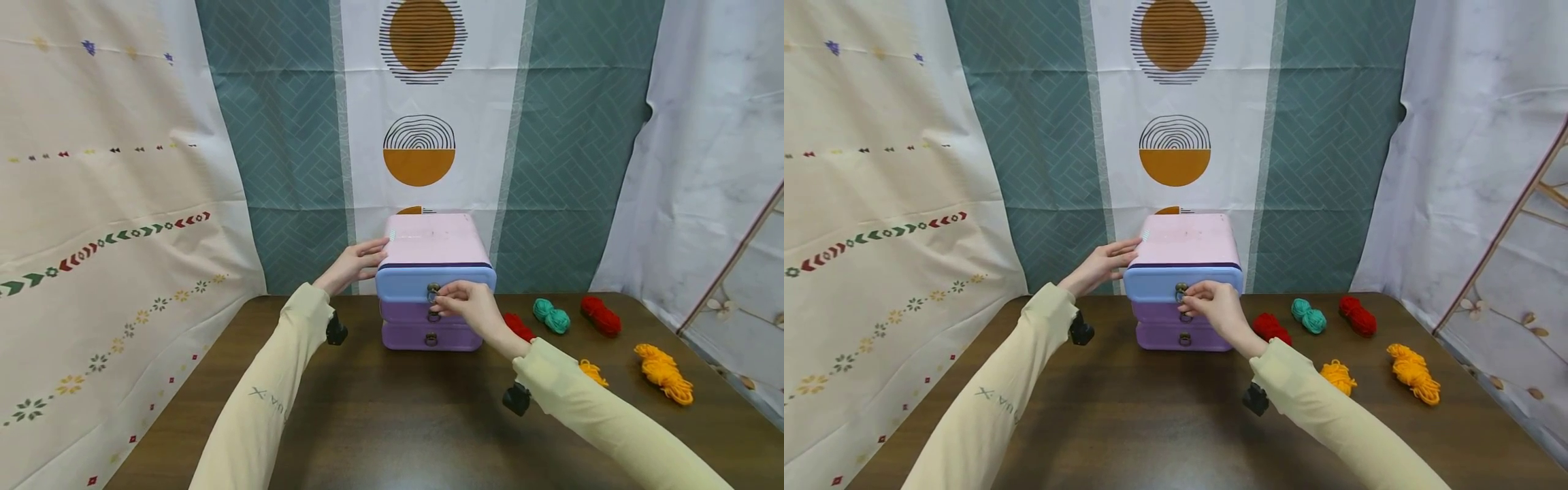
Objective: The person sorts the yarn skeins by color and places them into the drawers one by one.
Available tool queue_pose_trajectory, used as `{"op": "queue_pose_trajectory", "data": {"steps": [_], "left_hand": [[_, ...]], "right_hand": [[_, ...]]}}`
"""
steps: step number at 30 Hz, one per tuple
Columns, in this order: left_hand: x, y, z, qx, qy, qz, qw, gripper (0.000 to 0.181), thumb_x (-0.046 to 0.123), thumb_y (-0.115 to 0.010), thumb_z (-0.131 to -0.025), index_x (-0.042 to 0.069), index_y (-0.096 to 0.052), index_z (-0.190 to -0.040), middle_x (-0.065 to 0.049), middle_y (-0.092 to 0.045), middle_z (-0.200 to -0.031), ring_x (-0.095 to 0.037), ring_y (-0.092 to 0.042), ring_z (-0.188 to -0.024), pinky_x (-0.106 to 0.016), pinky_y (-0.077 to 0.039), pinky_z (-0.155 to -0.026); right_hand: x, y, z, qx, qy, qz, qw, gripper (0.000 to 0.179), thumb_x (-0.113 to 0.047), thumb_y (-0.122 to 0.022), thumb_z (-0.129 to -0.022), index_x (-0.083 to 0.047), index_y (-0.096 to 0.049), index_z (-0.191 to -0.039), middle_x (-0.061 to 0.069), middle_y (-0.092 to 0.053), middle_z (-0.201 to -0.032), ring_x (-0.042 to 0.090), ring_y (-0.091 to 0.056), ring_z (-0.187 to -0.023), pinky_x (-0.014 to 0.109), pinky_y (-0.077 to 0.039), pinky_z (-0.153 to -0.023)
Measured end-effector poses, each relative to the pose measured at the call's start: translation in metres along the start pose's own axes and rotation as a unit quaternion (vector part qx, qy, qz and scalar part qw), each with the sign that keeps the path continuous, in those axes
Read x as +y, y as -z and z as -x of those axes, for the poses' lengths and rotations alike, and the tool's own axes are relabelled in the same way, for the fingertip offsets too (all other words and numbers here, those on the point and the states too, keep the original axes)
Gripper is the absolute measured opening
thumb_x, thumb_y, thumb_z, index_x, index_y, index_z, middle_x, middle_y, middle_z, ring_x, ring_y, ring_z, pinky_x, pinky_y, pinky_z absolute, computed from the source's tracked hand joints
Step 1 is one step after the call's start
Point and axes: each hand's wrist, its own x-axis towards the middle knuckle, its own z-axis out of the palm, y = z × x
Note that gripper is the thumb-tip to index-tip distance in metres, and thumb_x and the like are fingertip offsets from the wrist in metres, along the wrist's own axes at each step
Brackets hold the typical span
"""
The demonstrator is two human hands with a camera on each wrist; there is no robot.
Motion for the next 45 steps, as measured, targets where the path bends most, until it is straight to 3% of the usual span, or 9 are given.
{"op": "queue_pose_trajectory", "data": {"steps": [13, 22, 30, 38, 45], "left_hand": [[-0.001, -0.001, -0.003, 0.000, -0.003, 0.004, 1.0000, 0.051, 0.019, -0.058, -0.091, 0.012, -0.040, -0.138, -0.011, -0.043, -0.131, -0.026, -0.048, -0.110, -0.038, -0.043, -0.086], [-0.002, 0.000, -0.001, -0.008, -0.007, 0.005, 0.9999, 0.051, 0.021, -0.057, -0.091, 0.013, -0.040, -0.138, -0.011, -0.041, -0.132, -0.026, -0.047, -0.112, -0.041, -0.040, -0.089], [0.018, -0.006, 0.011, -0.031, 0.000, 0.015, 0.9994, 0.051, 0.014, -0.052, -0.094, 0.006, -0.032, -0.140, -0.016, -0.035, -0.136, -0.030, -0.043, -0.116, -0.042, -0.037, -0.092], [0.002, -0.001, -0.001, -0.011, -0.005, 0.008, 0.9999, 0.050, 0.019, -0.055, -0.092, 0.012, -0.038, -0.139, -0.011, -0.039, -0.134, -0.026, -0.048, -0.111, -0.037, -0.042, -0.087], [0.000, -0.001, -0.002, -0.007, -0.007, 0.003, 1.0000, 0.050, 0.019, -0.056, -0.091, 0.013, -0.039, -0.138, -0.011, -0.039, -0.134, -0.025, -0.048, -0.111, -0.037, -0.043, -0.087]], "right_hand": [[-0.004, 0.001, 0.013, -0.008, 0.013, -0.014, 0.9998, 0.013, 0.000, -0.062, -0.084, 0.010, -0.061, -0.092, 0.018, -0.065, -0.083, 0.029, -0.064, -0.076, 0.035, -0.051, -0.067], [-0.006, 0.001, 0.019, -0.018, 0.021, -0.018, 0.9995, 0.014, 0.002, -0.063, -0.083, 0.011, -0.061, -0.093, 0.020, -0.065, -0.084, 0.031, -0.064, -0.076, 0.039, -0.051, -0.067], [-0.016, 0.001, 0.025, -0.022, 0.024, -0.018, 0.9993, 0.014, 0.003, -0.062, -0.083, 0.012, -0.060, -0.093, 0.021, -0.065, -0.083, 0.036, -0.063, -0.077, 0.036, -0.051, -0.066], [-0.008, 0.003, 0.023, -0.021, 0.025, -0.017, 0.9993, 0.015, -0.001, -0.064, -0.084, 0.010, -0.061, -0.094, 0.018, -0.065, -0.084, 0.026, -0.065, -0.073, 0.034, -0.051, -0.066], [-0.008, 0.003, 0.026, -0.023, 0.025, -0.018, 0.9992, 0.014, 0.000, -0.063, -0.084, 0.010, -0.061, -0.093, 0.017, -0.065, -0.084, 0.025, -0.065, -0.073, 0.035, -0.051, -0.066]]}}
